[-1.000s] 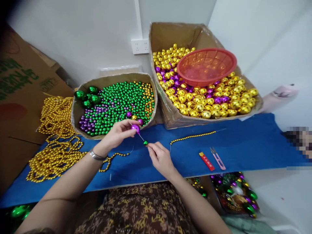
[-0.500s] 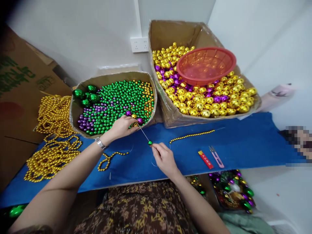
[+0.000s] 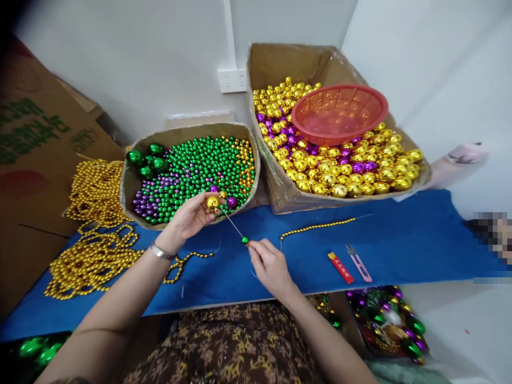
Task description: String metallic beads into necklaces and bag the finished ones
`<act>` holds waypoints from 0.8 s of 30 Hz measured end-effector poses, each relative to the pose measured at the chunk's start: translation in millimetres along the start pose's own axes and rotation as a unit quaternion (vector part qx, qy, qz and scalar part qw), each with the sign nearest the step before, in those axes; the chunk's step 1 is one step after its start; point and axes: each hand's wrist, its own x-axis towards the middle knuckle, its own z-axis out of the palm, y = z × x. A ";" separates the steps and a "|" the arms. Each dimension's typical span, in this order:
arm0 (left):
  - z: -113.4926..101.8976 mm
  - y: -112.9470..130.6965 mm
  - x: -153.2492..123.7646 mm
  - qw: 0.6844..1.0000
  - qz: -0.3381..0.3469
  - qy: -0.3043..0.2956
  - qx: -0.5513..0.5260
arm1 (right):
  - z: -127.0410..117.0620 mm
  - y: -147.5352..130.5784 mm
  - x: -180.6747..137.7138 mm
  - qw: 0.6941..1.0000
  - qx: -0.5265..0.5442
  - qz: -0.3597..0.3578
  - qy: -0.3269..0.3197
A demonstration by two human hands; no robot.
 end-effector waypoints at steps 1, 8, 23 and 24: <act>0.1 -0.9 -3.6 1.000 -0.007 -0.003 -0.030 | 1.1 -0.6 0.0 1.000 -0.003 -0.005 -0.003; 3.7 -8.1 -14.4 0.996 0.008 0.013 -0.091 | 6.1 -3.5 -2.9 0.999 -0.037 -0.026 -0.022; 8.3 -14.5 -23.6 0.993 0.049 0.018 -0.108 | 9.5 -1.2 -4.5 0.998 -0.055 -0.026 -0.030; 10.2 -16.8 -25.2 0.994 0.064 0.014 -0.085 | 10.5 -1.2 -3.9 0.998 -0.056 -0.027 -0.026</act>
